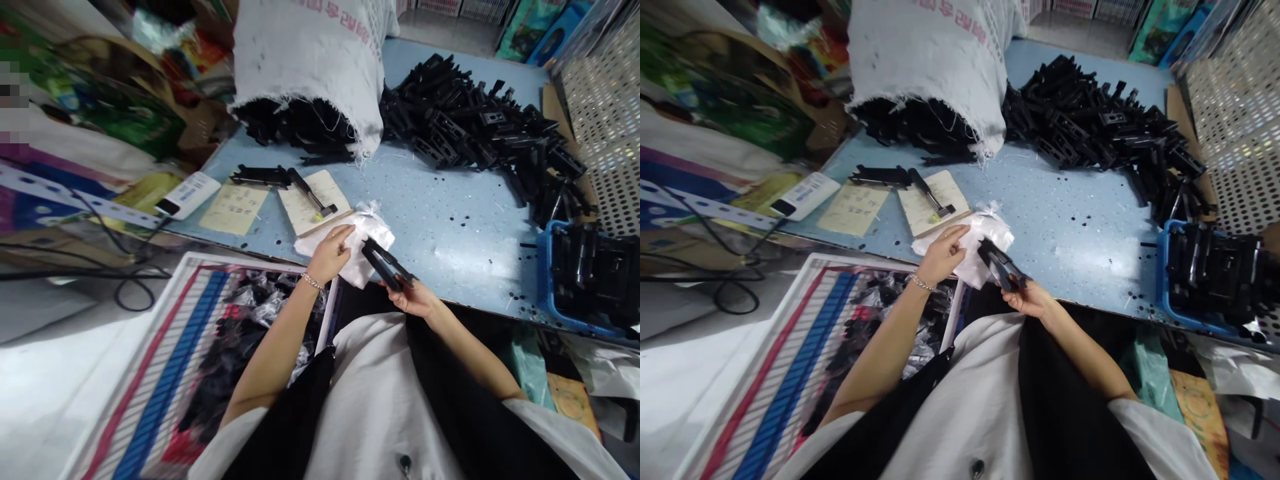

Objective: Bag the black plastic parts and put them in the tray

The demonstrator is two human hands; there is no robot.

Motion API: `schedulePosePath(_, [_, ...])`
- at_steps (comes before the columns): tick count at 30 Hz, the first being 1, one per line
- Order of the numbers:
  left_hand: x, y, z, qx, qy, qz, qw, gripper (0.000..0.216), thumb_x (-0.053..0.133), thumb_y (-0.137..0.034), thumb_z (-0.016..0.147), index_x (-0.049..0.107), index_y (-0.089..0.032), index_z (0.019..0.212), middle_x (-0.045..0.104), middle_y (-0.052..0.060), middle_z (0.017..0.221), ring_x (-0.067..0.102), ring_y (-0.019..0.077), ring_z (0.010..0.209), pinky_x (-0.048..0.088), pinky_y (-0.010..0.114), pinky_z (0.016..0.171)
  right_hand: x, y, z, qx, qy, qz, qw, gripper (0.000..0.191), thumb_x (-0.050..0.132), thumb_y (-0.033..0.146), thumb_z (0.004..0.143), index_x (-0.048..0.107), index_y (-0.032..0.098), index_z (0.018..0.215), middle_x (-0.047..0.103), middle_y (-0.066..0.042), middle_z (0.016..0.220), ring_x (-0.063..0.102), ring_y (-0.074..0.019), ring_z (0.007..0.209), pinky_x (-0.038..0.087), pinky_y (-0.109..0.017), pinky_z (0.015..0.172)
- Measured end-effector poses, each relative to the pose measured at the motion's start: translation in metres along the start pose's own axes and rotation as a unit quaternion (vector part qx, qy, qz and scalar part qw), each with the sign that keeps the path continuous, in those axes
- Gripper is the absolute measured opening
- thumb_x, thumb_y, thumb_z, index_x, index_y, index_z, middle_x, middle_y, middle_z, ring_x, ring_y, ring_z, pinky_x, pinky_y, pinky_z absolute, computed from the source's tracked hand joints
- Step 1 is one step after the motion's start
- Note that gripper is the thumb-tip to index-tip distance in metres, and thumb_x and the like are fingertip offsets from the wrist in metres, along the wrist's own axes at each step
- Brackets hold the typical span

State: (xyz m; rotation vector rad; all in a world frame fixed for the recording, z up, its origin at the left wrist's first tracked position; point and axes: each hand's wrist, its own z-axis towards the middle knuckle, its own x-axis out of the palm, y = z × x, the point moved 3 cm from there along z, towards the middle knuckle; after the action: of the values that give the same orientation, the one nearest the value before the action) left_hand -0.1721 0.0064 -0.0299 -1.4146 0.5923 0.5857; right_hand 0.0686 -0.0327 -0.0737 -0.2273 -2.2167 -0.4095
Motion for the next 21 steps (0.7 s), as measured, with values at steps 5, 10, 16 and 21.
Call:
schedulePosePath(5, [-0.01, -0.016, -0.011, 0.034, -0.002, 0.089, 0.995, 0.064, 0.046, -0.009, 0.084, 0.051, -0.021, 0.147, 0.051, 0.008, 0.153, 0.058, 0.0217, 0.131, 0.053, 0.035, 0.109, 0.003, -0.006, -0.003, -0.014, 0.037, -0.032, 0.999, 0.017, 0.046, 0.021, 0.104, 0.062, 0.014, 0.101, 0.073, -0.006, 0.084, 0.07, -0.0113, 0.067, 0.06, -0.02, 0.06])
schedulePosePath(10, [0.004, -0.057, -0.039, 0.149, 0.033, 0.072, 0.986, 0.064, 0.041, -0.007, 0.091, 0.042, -0.019, 0.153, 0.048, 0.011, 0.156, 0.047, 0.0218, 0.144, 0.043, 0.038, 0.12, 0.015, 0.001, 0.017, -0.056, 0.046, -0.103, 0.992, 0.02, 0.064, 0.035, 0.094, 0.064, 0.015, 0.092, 0.068, -0.002, 0.073, 0.057, -0.008, 0.054, 0.051, -0.017, 0.048])
schedulePosePath(16, [0.032, -0.095, -0.069, 0.2, 0.108, 0.006, 0.974, 0.065, 0.05, -0.015, 0.093, 0.038, -0.023, 0.156, 0.05, 0.011, 0.154, 0.05, 0.0242, 0.142, 0.046, 0.041, 0.118, 0.033, 0.021, 0.011, -0.3, -0.12, -0.385, 0.865, 0.02, 0.072, 0.036, 0.082, 0.063, 0.021, 0.074, 0.056, 0.004, 0.061, 0.051, -0.0114, 0.055, 0.049, -0.025, 0.056])
schedulePosePath(21, [-0.002, -0.059, -0.094, 0.101, 0.021, 0.108, 0.989, 0.036, 0.054, -0.028, 0.097, 0.065, -0.022, 0.131, 0.07, 0.012, 0.127, 0.066, 0.0267, 0.119, 0.053, 0.042, 0.108, 0.051, 0.013, -0.009, -0.313, -0.006, -0.513, 0.799, 0.031, 0.07, 0.033, 0.083, 0.07, 0.022, 0.113, 0.071, -0.005, 0.106, 0.067, -0.0176, 0.09, 0.054, -0.034, 0.086])
